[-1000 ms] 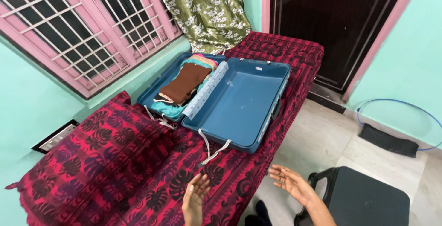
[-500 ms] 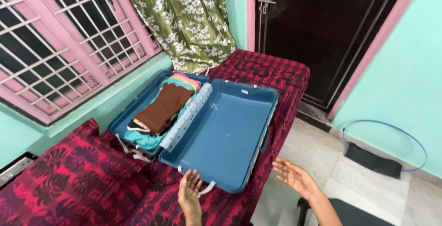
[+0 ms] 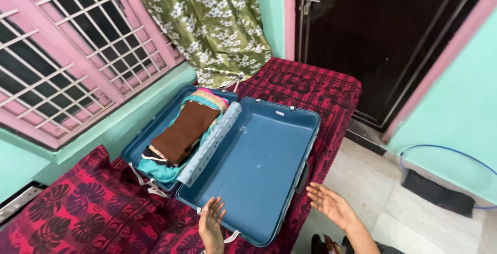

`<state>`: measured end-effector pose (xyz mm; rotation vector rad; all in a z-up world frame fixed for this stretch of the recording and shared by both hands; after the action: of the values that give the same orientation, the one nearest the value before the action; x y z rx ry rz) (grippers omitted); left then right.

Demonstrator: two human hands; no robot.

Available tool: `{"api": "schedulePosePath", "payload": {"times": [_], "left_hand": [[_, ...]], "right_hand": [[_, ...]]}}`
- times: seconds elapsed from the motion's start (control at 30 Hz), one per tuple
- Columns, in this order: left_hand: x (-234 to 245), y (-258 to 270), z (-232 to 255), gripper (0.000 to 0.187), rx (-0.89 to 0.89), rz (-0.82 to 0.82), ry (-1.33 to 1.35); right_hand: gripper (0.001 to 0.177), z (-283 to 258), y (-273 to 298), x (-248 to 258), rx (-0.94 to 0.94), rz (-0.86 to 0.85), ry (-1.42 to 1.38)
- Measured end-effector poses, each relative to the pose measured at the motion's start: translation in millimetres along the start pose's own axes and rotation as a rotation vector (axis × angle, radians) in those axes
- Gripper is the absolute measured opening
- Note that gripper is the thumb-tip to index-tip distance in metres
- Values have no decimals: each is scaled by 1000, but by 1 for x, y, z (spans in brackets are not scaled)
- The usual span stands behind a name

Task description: The person removes folded clothes from a blue suitcase on a bed and places them into an open wardrobe. The person handles a yellow t-shirt, a patterned cloth, a light blue cloth, an orange cloth, a black cloth, and a brown cloth one at a time, stacking them on shelves inside the wardrobe.

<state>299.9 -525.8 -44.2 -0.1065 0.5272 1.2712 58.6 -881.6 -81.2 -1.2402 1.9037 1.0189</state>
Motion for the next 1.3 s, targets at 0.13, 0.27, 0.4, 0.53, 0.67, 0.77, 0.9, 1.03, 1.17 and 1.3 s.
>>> {"api": "schedulePosePath", "payload": {"times": [0.13,0.27,0.4,0.53,0.67,0.77,0.9,1.03,1.17,1.3], "left_hand": [[10,2,-5,60,-41,67,17],[11,-6,-6,58,-98,150,68],[-12,-12,-31,55,-95,218,93],[-64,-17,-52,53,-74,212,89],[-115,-16,-65,54,-75,180,89],[-141,-12,-73,54,-77,195,91],[-149,1,-91,53,-54,228,106],[-128,12,-106,55,-25,330,67],[-103,17,-110,56,-33,395,66],[-93,18,-113,56,-30,446,70]], "right_hand": [[46,-22,-26,-5,-38,-55,5],[45,-49,-51,-13,-110,-89,6],[45,-96,-66,1,-86,-122,-6],[44,-138,-75,25,-84,-135,-50],[43,-166,-79,53,-113,-118,-26],[42,-184,-83,61,-142,-163,-67],[44,-198,-94,72,-159,-130,-44],[44,-192,-101,72,-204,-156,-86],[44,-174,-107,74,-273,-153,-107],[43,-159,-119,69,-342,-188,-114]]}}
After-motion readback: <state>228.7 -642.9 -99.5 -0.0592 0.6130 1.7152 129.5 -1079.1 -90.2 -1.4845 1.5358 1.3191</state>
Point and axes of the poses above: each hand's wrist, its own y-axis away from the middle knuckle, its own x-axis out of the back of the hand, z = x × y, the point moved 9 cm from there along -y, towards the middle knuckle, and after that the axes turned 4 degrees about -y, right-handed, at the moved point
